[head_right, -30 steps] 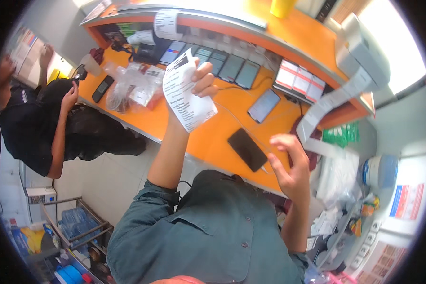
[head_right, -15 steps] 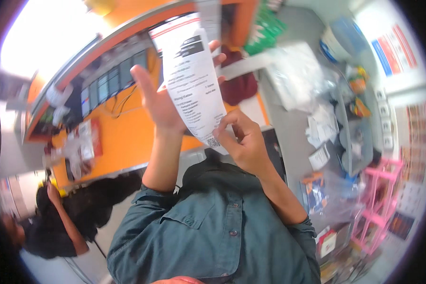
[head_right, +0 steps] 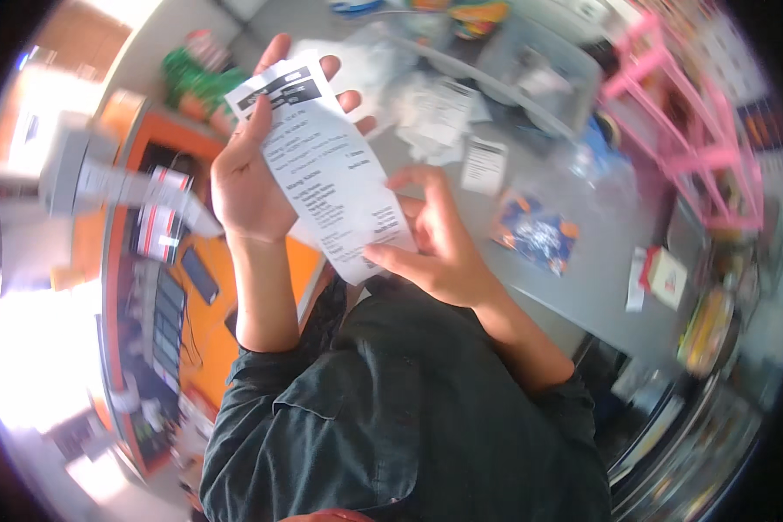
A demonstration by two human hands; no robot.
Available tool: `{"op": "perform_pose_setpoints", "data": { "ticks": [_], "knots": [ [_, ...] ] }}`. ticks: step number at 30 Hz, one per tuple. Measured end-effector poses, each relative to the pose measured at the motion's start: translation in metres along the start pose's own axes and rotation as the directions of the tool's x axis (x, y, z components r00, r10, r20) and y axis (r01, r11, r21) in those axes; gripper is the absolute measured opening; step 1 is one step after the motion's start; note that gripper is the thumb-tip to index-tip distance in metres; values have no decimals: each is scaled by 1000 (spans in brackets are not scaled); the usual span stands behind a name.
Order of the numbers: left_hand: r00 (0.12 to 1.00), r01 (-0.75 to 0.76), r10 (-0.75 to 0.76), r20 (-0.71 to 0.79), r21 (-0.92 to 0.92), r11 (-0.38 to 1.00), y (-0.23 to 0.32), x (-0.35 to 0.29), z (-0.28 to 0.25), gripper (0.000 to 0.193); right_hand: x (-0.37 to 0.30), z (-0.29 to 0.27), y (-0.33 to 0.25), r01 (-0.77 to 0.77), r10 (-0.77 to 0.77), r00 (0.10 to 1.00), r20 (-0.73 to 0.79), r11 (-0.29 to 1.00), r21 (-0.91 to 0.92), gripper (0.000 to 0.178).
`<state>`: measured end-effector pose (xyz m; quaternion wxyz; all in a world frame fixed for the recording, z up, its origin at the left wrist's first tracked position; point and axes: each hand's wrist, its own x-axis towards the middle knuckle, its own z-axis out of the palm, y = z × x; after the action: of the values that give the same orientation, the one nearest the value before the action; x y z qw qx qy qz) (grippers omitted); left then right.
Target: The person packs food items into a cardboard container, closes the box, and then attaches a printed receipt and places it into a clear plastic bag.
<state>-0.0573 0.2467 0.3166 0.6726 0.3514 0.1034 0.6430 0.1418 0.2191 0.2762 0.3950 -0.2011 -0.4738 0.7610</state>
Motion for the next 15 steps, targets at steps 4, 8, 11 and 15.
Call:
{"op": "perform_pose_setpoints", "data": {
  "ticks": [4,8,11,15],
  "knots": [
    [958,174,-138,250,-130,976,-53,50,28,60,-5,-35,-25,162,-163,974,-159,987,-21,59],
    [974,184,-154,168,-181,966,-95,87,61,64,-36,-113,-95,137,-224,971,-86,810,-570,38],
    [975,-154,214,-53,531,833,-162,93,68,51,-59,-155,-146,211,-548,750,-371,729,-651,22],
    [968,-84,248,42,983,161,-258,38,48,72,-93,-223,-188,493,-713,619,-329,679,-545,36]
  ]
}}
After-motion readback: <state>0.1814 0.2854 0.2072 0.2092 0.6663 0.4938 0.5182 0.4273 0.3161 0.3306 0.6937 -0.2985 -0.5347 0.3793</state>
